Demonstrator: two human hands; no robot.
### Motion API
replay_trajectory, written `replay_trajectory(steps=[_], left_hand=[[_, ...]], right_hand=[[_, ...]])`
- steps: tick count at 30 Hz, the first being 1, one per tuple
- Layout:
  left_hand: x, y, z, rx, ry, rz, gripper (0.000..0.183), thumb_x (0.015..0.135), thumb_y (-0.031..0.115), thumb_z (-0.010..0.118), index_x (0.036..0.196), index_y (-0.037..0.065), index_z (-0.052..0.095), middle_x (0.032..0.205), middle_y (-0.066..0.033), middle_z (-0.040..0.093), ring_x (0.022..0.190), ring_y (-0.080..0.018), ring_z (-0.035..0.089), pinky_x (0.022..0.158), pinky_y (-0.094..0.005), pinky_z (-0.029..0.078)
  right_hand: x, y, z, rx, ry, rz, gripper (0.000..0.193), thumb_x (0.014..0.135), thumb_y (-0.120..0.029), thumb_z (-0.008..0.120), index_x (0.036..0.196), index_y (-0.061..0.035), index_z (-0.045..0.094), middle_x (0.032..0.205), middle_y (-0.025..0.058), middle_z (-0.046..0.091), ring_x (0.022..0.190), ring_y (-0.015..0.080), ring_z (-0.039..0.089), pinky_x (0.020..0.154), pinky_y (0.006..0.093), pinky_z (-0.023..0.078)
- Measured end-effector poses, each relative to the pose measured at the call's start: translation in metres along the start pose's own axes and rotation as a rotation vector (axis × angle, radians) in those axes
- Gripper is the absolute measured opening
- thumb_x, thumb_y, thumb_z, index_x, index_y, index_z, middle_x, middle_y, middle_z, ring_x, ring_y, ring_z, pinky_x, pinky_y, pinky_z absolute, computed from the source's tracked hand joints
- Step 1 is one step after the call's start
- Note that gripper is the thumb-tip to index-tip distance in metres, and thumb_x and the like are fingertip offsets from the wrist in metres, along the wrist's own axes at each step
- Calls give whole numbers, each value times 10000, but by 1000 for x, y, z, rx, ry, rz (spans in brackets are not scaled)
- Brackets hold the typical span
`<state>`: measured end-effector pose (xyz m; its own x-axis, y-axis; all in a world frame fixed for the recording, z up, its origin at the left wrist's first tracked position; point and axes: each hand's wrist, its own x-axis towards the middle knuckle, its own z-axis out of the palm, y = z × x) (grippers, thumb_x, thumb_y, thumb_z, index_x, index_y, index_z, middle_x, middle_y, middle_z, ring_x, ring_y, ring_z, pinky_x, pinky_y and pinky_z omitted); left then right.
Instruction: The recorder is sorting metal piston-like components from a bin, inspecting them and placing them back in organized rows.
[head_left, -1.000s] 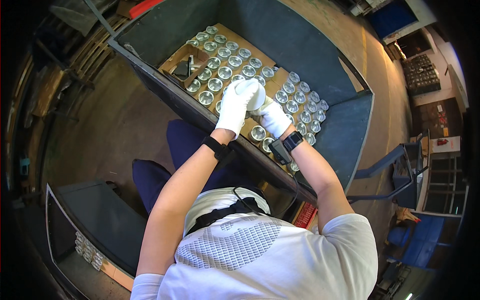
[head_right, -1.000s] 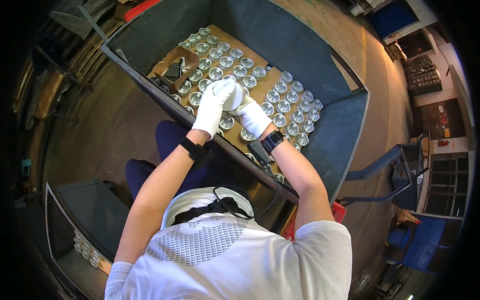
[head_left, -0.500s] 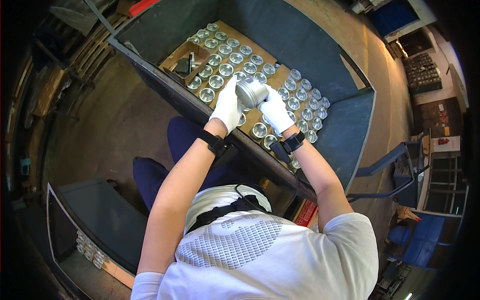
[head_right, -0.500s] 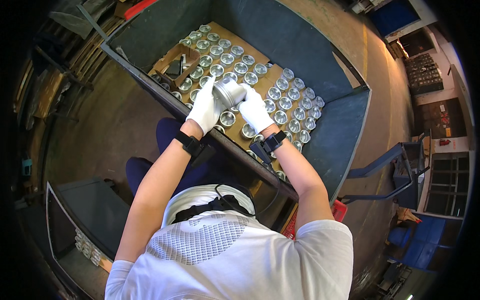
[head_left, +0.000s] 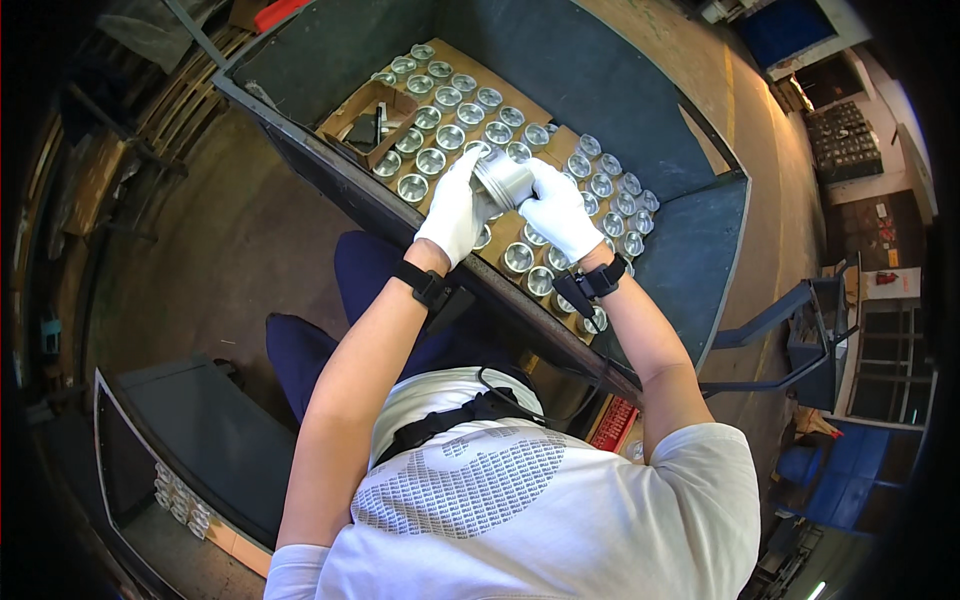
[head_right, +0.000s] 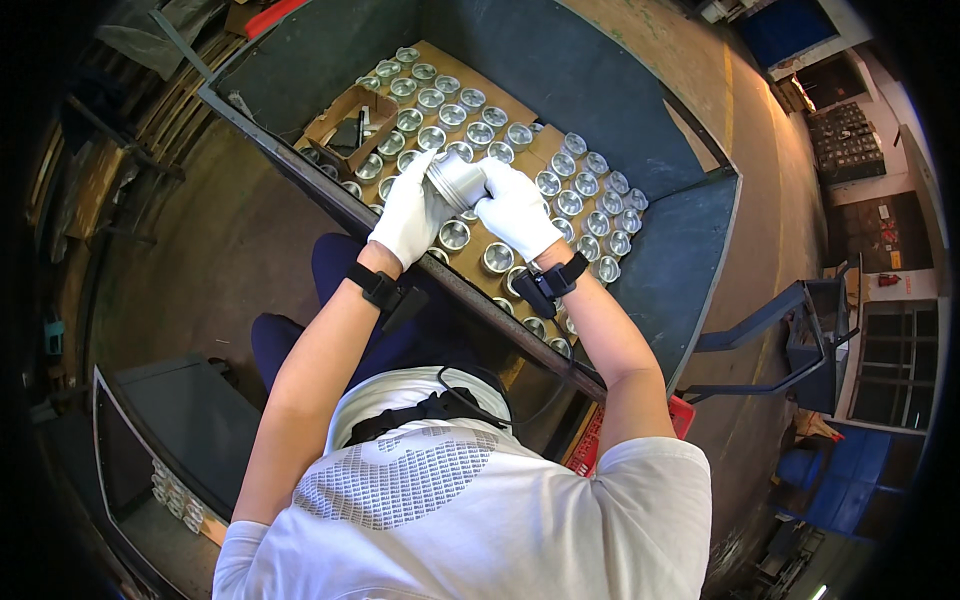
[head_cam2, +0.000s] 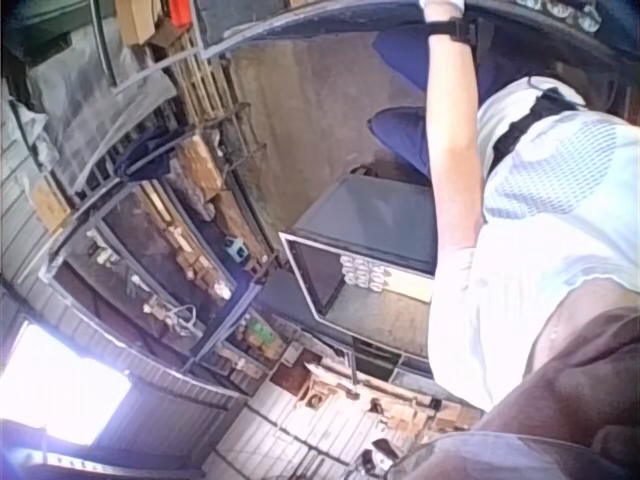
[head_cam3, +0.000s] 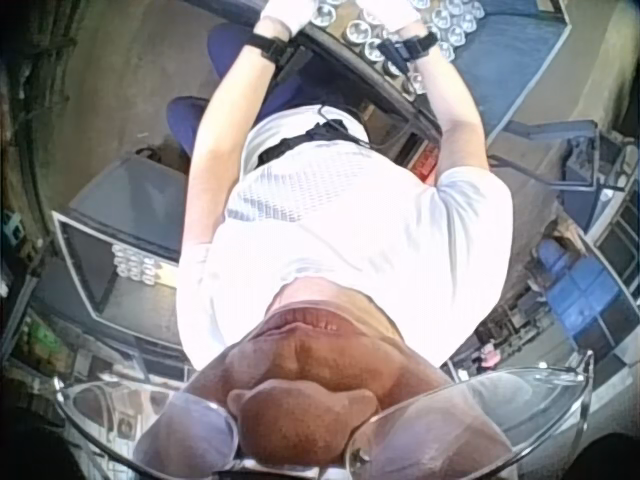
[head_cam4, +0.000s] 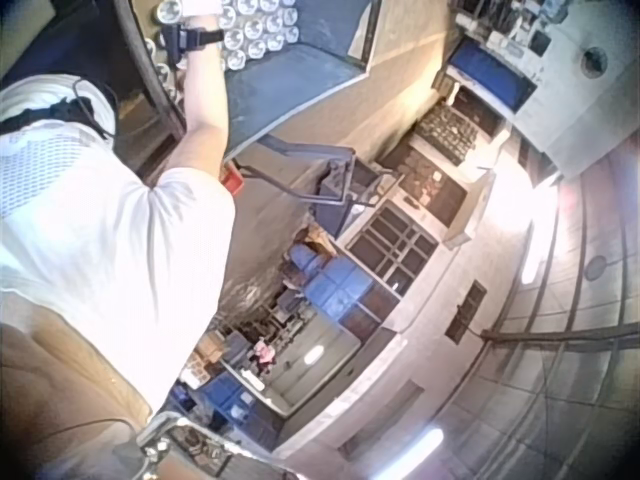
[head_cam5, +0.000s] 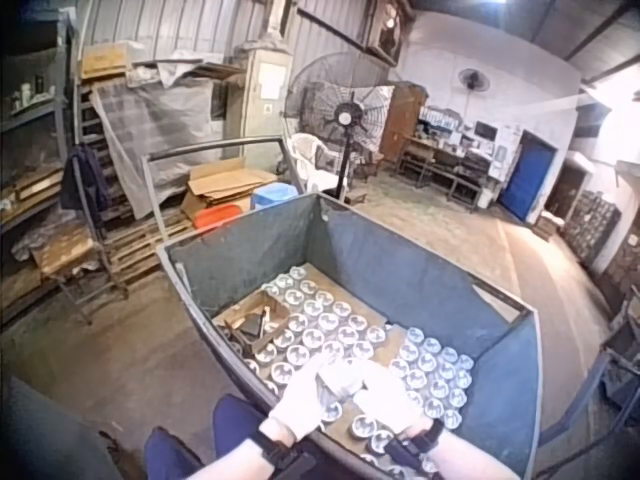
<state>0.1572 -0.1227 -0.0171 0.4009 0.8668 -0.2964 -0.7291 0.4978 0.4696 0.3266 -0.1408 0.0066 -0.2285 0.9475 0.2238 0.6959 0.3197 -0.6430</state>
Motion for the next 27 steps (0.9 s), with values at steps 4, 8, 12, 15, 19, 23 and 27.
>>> replay_trajectory(steps=[4, 8, 12, 15, 19, 23, 27], left_hand=[[0, -1, -1, 2, 3, 6, 410, 1065, 370, 500, 1336, 67, 552, 1267, -101, 642, 1192, -246, 620, 1062, -431, 469], [1, -6, -13, 69, -49, 81, 418, 1022, 288, 609, 1353, 47, 529, 1246, -72, 621, 1155, -210, 624, 1014, -412, 501], [-12, -8, 4, 332, -75, 198, 736, 884, 153, 793, 1473, 6, 378, 1278, -79, 579, 1146, -172, 616, 979, -356, 524], [-17, -9, 11, 405, -87, 236, 938, 782, 70, 863, 1520, 2, 287, 1283, -97, 570, 1150, -166, 613, 976, -326, 529], [-16, -9, 8, 425, -95, 258, 933, 740, 18, 867, 1502, 5, 328, 1295, -99, 565, 1145, -170, 619, 969, -323, 540], [-12, -9, 1, 429, -66, 264, 914, 729, -8, 857, 1490, 9, 351, 1284, -89, 582, 1139, -170, 624, 964, -321, 542], [-7, -7, -1, 341, -96, 229, 774, 743, -50, 817, 1412, 23, 435, 1232, -78, 625, 1129, -179, 635, 948, -324, 549]], right_hand=[[1, -5, -3, -14, -7, 6, 333, 774, -5, 601, 1098, -63, 656, 938, 195, 705, 912, 399, 679, 806, 450, 539], [0, -8, -3, -13, -21, 12, 324, 770, 11, 596, 1083, -52, 654, 929, 193, 705, 906, 392, 683, 801, 440, 540], [-4, 9, 0, 108, -1, -31, 343, 768, 46, 623, 1097, -43, 657, 926, 181, 710, 884, 359, 692, 785, 409, 544], [-2, 27, 7, 168, 62, -78, 360, 777, 52, 657, 1123, -48, 666, 929, 167, 711, 850, 314, 696, 770, 384, 545], [6, 34, 4, 199, 50, -111, 348, 796, 45, 679, 1130, -55, 682, 931, 141, 710, 818, 264, 690, 756, 362, 544], [12, 27, 2, 216, 34, -110, 341, 789, 57, 667, 1112, -51, 684, 905, 134, 702, 817, 276, 683, 760, 365, 540], [24, 30, -3, 118, -28, -174, 308, 783, 54, 641, 1063, -67, 690, 880, 125, 691, 814, 285, 675, 764, 362, 534]])
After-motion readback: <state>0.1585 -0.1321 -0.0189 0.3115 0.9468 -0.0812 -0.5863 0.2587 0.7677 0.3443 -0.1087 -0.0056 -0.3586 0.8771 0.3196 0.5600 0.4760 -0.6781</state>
